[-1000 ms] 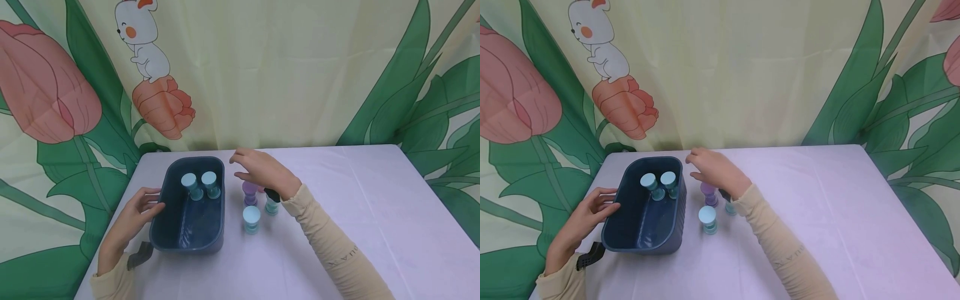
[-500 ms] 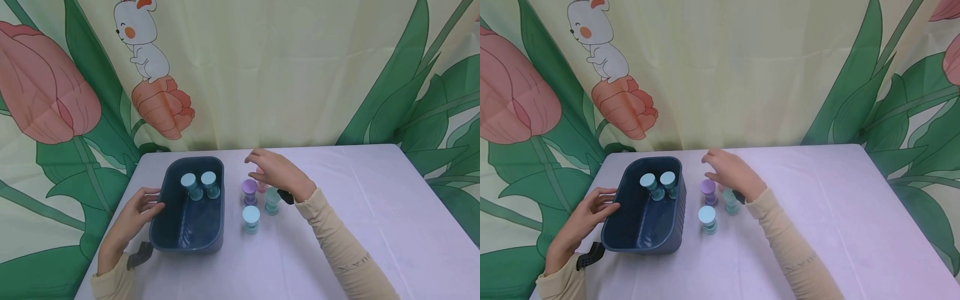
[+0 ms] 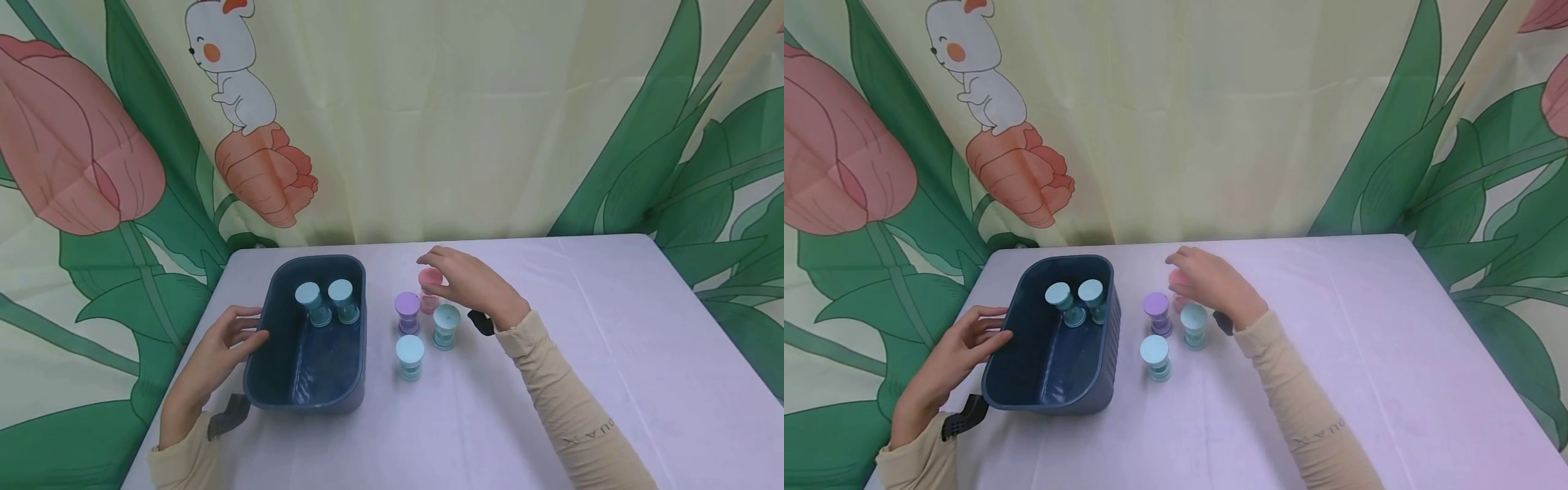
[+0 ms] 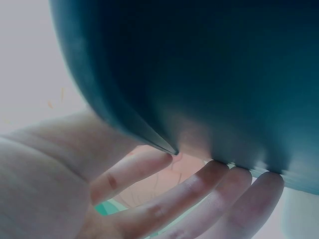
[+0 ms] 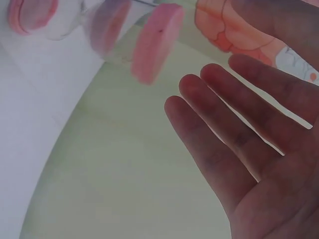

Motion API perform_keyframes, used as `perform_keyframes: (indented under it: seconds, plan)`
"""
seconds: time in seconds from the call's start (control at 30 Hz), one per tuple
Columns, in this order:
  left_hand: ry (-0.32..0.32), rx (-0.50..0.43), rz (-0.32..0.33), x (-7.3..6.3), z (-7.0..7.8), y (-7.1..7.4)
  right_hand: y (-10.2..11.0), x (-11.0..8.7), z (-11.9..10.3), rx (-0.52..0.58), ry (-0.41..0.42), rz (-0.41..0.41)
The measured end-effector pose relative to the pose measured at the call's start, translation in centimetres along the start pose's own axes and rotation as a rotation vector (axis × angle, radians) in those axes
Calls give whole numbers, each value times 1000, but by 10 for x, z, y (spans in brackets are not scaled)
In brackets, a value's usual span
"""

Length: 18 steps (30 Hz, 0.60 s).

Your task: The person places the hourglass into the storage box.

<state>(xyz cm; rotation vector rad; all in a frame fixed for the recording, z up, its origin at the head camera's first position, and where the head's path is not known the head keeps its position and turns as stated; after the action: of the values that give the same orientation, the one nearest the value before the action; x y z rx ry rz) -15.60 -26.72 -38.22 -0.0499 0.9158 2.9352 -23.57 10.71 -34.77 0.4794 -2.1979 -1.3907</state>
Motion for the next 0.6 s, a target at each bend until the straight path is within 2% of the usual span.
perform_keyframes:
  seconds: [0.27,0.6]
  plan:
    - [-7,-3,2,1,0,0,-11,-3,16,31,-17,14]
    - [-2,-11,4,0,-2,0,-19,-1,23,64,1,14]
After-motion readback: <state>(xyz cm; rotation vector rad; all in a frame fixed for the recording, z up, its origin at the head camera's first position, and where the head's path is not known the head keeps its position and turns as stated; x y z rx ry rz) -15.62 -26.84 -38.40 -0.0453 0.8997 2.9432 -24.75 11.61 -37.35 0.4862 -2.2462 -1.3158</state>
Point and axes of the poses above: each hand's wrist, its own x-axis towards the middle knuckle, its own y-axis out of the back of the hand, z = x × y, the point moved 6 cm from there along x, towards the middle knuckle, and after that the axes turned 4 degrees about z, right-handed, at the moved point
